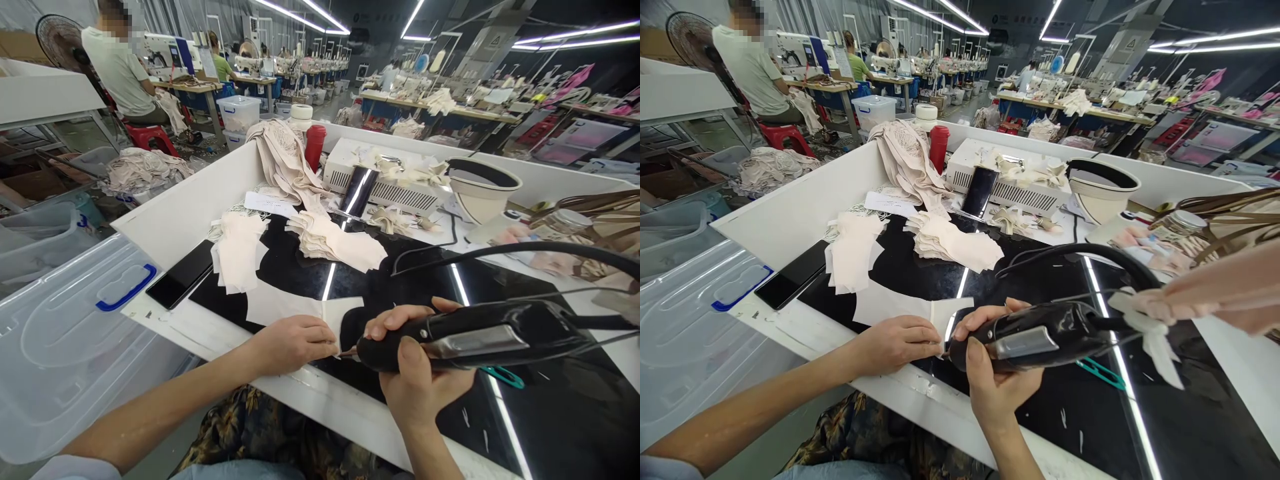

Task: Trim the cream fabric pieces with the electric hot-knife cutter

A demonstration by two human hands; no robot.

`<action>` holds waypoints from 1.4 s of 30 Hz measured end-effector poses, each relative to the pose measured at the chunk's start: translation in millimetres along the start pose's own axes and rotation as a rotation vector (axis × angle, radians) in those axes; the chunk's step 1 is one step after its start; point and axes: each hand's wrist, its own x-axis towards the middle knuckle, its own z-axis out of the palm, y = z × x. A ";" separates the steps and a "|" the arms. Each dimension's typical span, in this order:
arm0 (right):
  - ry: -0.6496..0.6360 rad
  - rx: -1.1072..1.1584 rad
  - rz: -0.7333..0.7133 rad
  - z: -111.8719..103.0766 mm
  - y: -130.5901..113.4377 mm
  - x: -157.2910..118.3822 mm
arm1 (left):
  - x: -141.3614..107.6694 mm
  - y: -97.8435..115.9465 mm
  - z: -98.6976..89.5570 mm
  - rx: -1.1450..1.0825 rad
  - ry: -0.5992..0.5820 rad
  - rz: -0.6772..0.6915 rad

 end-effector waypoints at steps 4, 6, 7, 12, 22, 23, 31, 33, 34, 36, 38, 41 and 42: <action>0.033 0.001 -0.014 0.6 -1.3 2.5 | -0.2 -0.2 -0.1 -0.002 -0.007 -0.003; 0.047 -0.002 -0.015 1.1 -1.8 3.6 | -0.6 -0.5 0.2 0.000 -0.014 -0.004; 0.046 -0.003 -0.013 1.3 -1.9 3.7 | -0.8 -0.7 0.4 0.000 -0.016 -0.003; 0.016 -0.006 -0.007 -0.1 0.5 0.8 | -0.9 -1.3 0.7 0.006 -0.015 -0.001; -0.020 0.017 0.013 -1.7 1.5 -7.4 | -3.0 1.8 -0.6 0.012 0.019 -0.046; -0.030 0.022 0.022 -2.5 -0.6 -9.0 | -4.0 4.1 -1.7 0.002 0.004 -0.048; 0.108 -0.030 -0.079 -28.0 -16.5 15.0 | -10.1 28.0 -22.4 -0.112 -0.062 -0.034; 0.171 -0.045 -0.088 -35.3 -12.7 25.5 | -2.4 26.5 -24.5 -0.101 -0.051 -0.040; 0.179 -0.057 -0.085 -38.2 -9.8 29.2 | 3.4 24.7 -24.1 -0.086 -0.044 -0.049; 0.169 -0.083 -0.073 -41.5 -3.3 33.0 | 17.1 20.0 -20.7 -0.052 -0.029 -0.068; 0.154 -0.090 -0.074 -41.5 2.8 33.5 | 30.9 15.4 -14.2 -0.005 -0.031 -0.075; 0.152 -0.076 -0.097 -38.0 10.0 33.5 | 44.7 10.1 -1.5 0.058 -0.038 -0.058; 0.155 -0.076 -0.102 -36.8 12.0 34.1 | 46.8 8.7 2.8 0.073 -0.040 -0.055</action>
